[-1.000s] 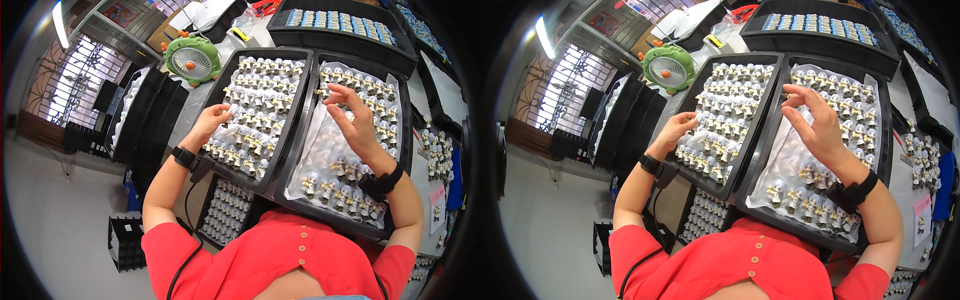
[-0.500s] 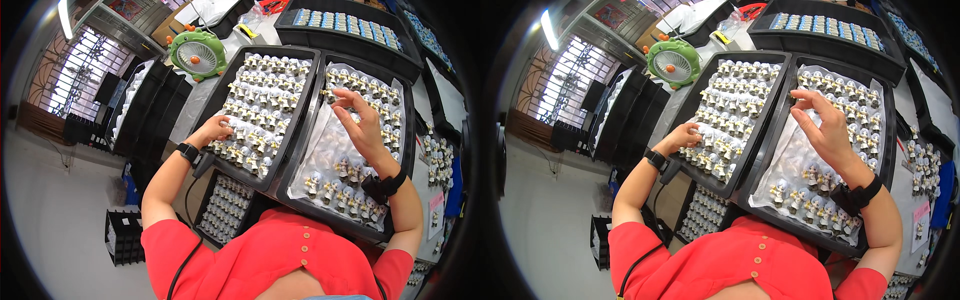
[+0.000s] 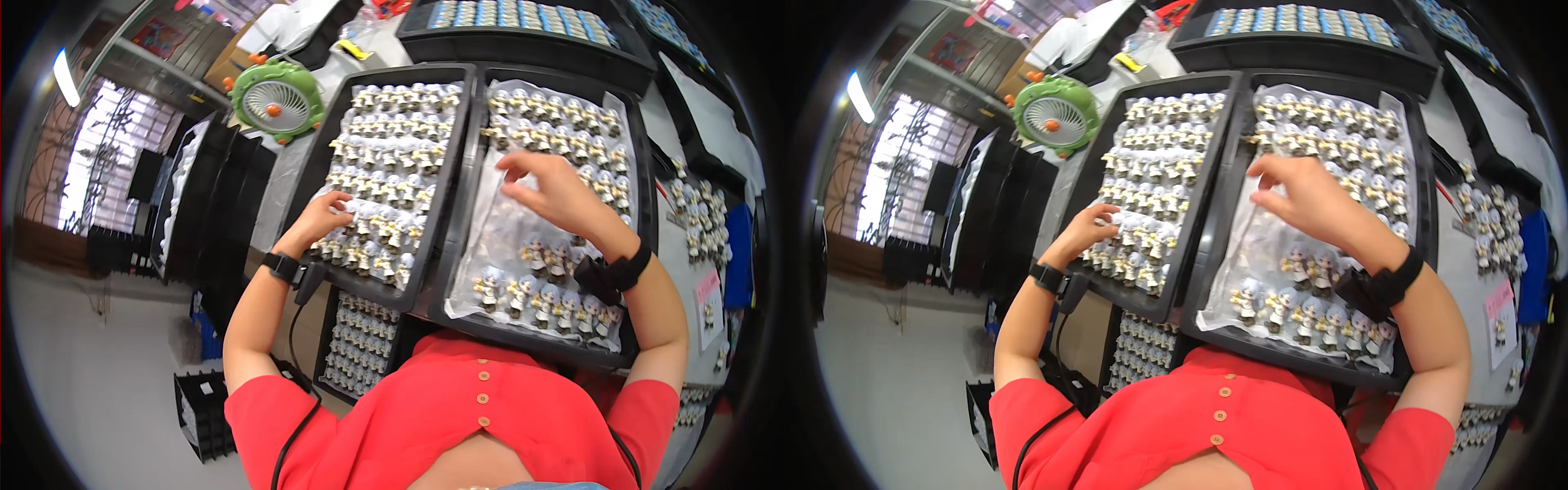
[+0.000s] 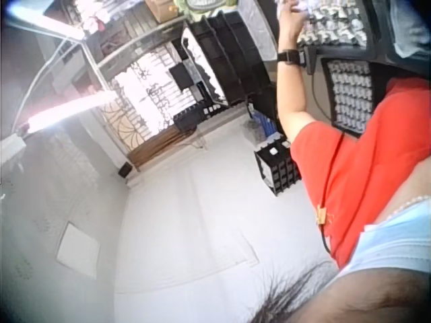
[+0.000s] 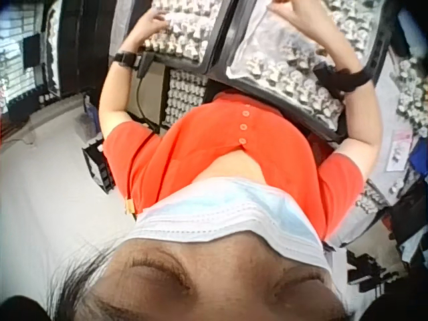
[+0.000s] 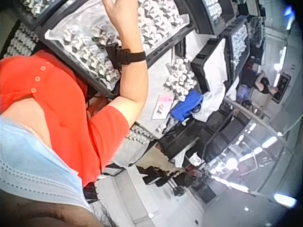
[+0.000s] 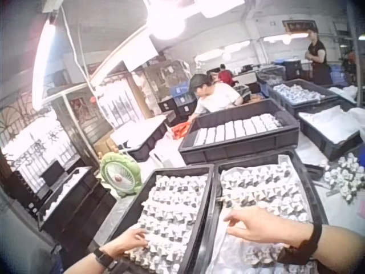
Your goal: The person assembles small figurines by hand, attaching parts and placing them into black trays lined with white paper. They handle the figurines one by one, occasionally adjusting the paper lining and organizing the items within the trays.
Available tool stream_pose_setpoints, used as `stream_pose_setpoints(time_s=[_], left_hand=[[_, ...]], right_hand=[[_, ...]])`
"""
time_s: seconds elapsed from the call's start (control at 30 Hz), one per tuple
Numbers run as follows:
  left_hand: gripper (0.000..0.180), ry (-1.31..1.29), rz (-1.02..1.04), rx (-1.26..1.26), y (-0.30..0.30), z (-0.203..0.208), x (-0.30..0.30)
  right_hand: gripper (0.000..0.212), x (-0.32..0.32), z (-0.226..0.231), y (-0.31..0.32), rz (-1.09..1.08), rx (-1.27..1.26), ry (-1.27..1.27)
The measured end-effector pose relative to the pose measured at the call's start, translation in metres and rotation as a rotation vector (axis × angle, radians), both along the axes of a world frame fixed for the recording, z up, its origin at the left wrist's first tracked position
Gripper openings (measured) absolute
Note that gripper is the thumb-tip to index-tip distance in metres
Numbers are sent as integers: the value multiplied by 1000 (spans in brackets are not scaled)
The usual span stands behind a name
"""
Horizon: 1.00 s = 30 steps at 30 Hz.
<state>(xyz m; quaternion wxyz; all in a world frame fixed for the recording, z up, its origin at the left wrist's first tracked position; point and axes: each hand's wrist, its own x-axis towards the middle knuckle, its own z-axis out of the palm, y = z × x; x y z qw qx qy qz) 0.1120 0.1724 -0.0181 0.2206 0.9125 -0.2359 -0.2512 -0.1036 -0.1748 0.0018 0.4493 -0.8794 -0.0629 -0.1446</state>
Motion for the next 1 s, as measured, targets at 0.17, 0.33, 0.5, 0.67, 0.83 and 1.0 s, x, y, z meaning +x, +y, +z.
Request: stream_pose_setpoints(time_s=[0.17,0.33,0.5,0.67,0.83,1.0], left_hand=[[37,-152,46,-169,-16,5,-2],[24,-104,67,-716,-71,45,-46],[21,241,-76,-964,-143,55,-104],[28,490,-9,-1068,-182,41,-118],[35,1016,36,-1076,-182,21,-120],[39,1044,-79,-1058,-182,22,-122]], right_hand=[[39,-13,-11,3,266,-447,479],[37,-16,-16,16,325,-587,567],[39,-16,-19,8,239,-494,531],[41,-12,15,1,19,-115,30],[45,-5,25,4,-72,59,-230],[54,-4,19,9,-40,71,-229]])
